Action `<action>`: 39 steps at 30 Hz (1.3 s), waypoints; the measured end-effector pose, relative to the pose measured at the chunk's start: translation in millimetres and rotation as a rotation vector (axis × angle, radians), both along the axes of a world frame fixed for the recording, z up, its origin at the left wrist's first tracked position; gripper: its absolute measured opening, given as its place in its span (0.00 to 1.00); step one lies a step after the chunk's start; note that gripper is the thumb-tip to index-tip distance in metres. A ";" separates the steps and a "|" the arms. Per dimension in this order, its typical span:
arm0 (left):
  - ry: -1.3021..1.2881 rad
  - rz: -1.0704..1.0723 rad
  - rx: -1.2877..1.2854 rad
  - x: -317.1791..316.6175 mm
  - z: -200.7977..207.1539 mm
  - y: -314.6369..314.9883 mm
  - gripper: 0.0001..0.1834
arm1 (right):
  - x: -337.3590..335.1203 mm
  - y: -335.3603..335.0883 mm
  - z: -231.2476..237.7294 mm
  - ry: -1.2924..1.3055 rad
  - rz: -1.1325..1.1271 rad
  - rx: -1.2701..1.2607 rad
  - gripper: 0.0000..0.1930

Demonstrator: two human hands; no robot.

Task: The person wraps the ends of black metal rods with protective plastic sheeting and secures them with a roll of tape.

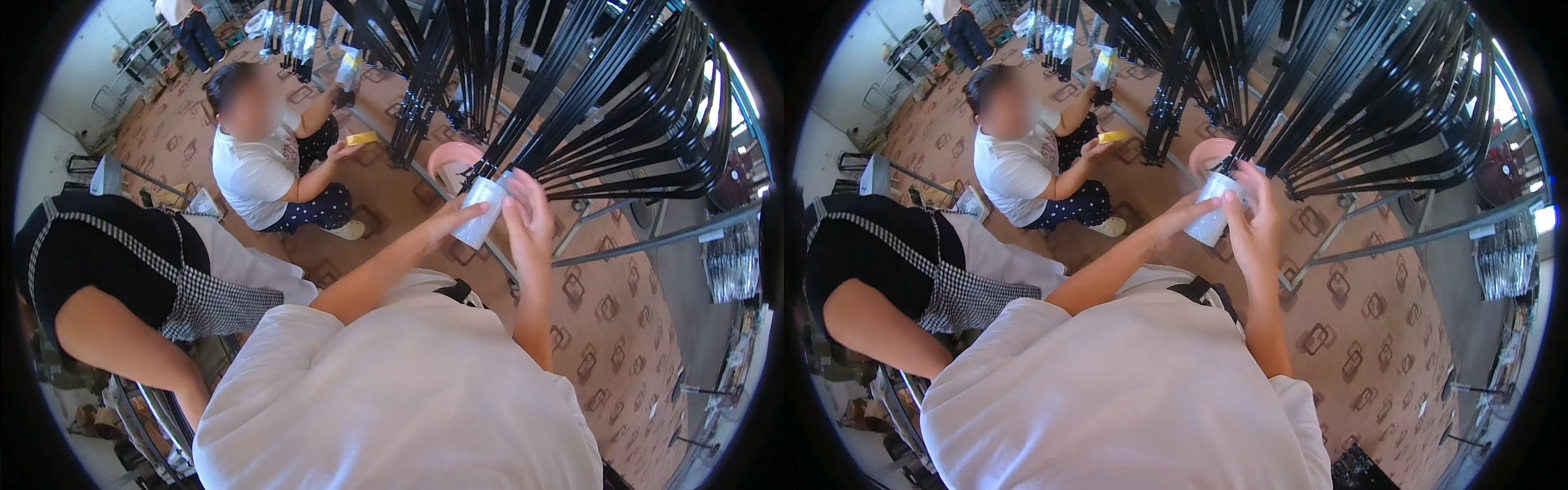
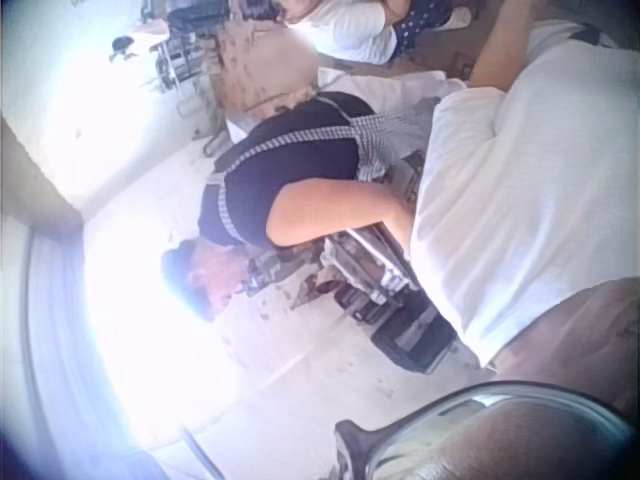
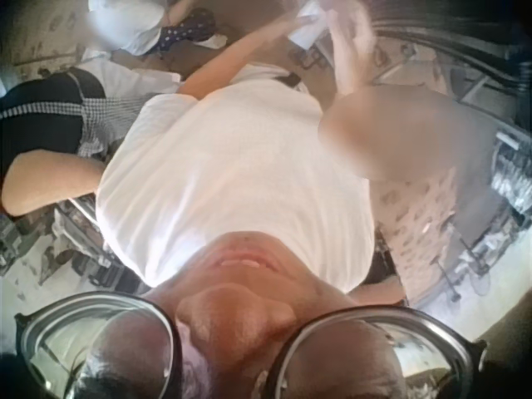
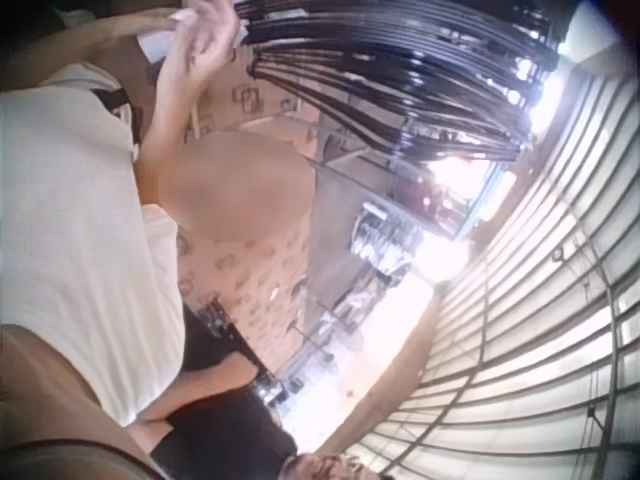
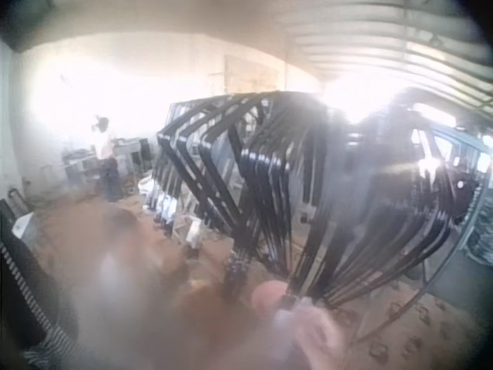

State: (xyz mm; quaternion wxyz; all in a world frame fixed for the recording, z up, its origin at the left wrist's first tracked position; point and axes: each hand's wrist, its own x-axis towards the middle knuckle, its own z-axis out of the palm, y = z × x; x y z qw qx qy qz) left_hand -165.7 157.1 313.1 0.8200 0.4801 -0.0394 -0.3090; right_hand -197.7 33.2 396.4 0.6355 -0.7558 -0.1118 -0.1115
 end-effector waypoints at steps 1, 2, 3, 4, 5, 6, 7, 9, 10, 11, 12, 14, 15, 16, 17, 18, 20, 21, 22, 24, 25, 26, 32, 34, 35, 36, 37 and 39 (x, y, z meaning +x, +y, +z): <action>-0.031 -0.023 0.008 7.3 -10.3 0.3 0.32 | -13.6 9.7 34.8 0.012 0.132 0.146 0.17; -0.063 -0.041 0.018 16.9 -29.3 2.5 0.32 | -25.3 15.2 60.6 -0.043 0.378 0.333 0.15; -0.096 -0.070 0.029 22.8 -38.1 3.2 0.32 | -43.1 25.0 85.2 -0.099 0.523 0.482 0.10; -0.016 -0.058 -0.034 12.6 -19.9 6.0 0.33 | -46.7 33.6 98.5 -0.247 0.606 0.549 0.07; -0.017 -0.084 -0.022 9.8 -12.6 4.3 0.33 | -54.5 45.2 117.6 -0.400 0.705 0.605 0.06; -0.007 -0.056 0.003 7.2 -15.5 11.0 0.33 | -54.9 58.5 128.3 -0.520 0.864 0.691 0.09; 0.006 -0.048 0.021 5.8 -12.4 12.3 0.33 | -62.3 78.2 137.6 -0.581 0.800 0.836 0.11; 0.003 -0.118 0.007 1.9 -5.6 10.6 0.33 | -77.8 110.0 148.6 -0.701 0.740 0.985 0.13; -0.006 -0.123 0.015 -1.0 -3.9 11.4 0.32 | -80.3 112.4 149.9 -0.702 0.755 0.972 0.13; -0.014 -0.133 0.024 -4.2 -3.4 12.3 0.31 | -83.4 116.1 150.5 -0.713 0.757 0.958 0.12; -0.019 -0.145 0.036 -6.6 -4.6 12.7 0.31 | -86.5 119.3 150.7 -0.718 0.759 0.944 0.12; -0.029 -0.150 0.062 -10.6 -8.5 15.2 0.31 | -90.5 124.6 147.3 -0.719 0.763 0.925 0.12; -0.031 -0.149 0.046 -12.3 -11.0 15.8 0.31 | -92.4 126.8 146.6 -0.717 0.770 0.916 0.11; -0.034 -0.146 0.031 -14.0 -13.7 14.9 0.31 | -93.8 129.2 144.6 -0.716 0.780 0.915 0.11; -0.032 -0.138 0.015 -16.8 -17.5 16.8 0.31 | -96.2 132.0 142.1 -0.706 0.794 0.913 0.11; -0.017 -0.147 0.028 -18.3 -21.1 21.3 0.33 | -97.9 133.2 140.3 -0.700 0.799 0.913 0.11; 0.006 -0.208 0.044 -19.6 -22.0 21.4 0.36 | -103.7 133.9 142.4 -0.704 0.786 0.881 0.10; 0.007 -0.241 0.039 -20.6 -18.5 17.3 0.36 | -107.5 133.0 144.5 -0.722 0.763 0.852 0.10; 0.008 -0.276 0.034 -21.6 -13.8 13.6 0.36 | -109.9 134.5 147.5 -0.735 0.734 0.812 0.10; 0.024 -0.219 0.025 -20.9 -13.0 25.9 0.35 | -104.9 133.0 146.2 -0.714 0.771 0.831 0.09; 0.033 -0.193 0.028 -21.9 -16.6 30.0 0.35 | -102.7 132.6 143.4 -0.700 0.787 0.840 0.09; 0.031 -0.190 0.027 -22.0 -16.3 30.0 0.35 | -102.1 132.5 145.1 -0.703 0.787 0.826 0.09; 0.002 -0.182 0.016 -18.0 -18.6 34.3 0.34 | -100.4 133.3 144.8 -0.695 0.799 0.782 0.08; 0.014 -0.196 0.019 -18.6 -16.9 34.6 0.34 | -98.0 131.5 146.2 -0.695 0.792 0.764 0.08; 0.017 -0.189 0.025 -16.9 -16.8 33.8 0.34 | -95.3 131.2 148.1 -0.693 0.800 0.761 0.08; 0.020 -0.181 0.031 -15.9 -17.7 34.0 0.34 | -94.9 130.4 148.6 -0.692 0.805 0.760 0.08; 0.029 -0.178 0.031 -15.7 -20.3 35.4 0.35 | -92.6 129.8 148.8 -0.688 0.810 0.760 0.08; 0.036 -0.194 0.024 -13.4 -22.3 33.4 0.35 | -91.5 129.3 149.9 -0.689 0.805 0.748 0.08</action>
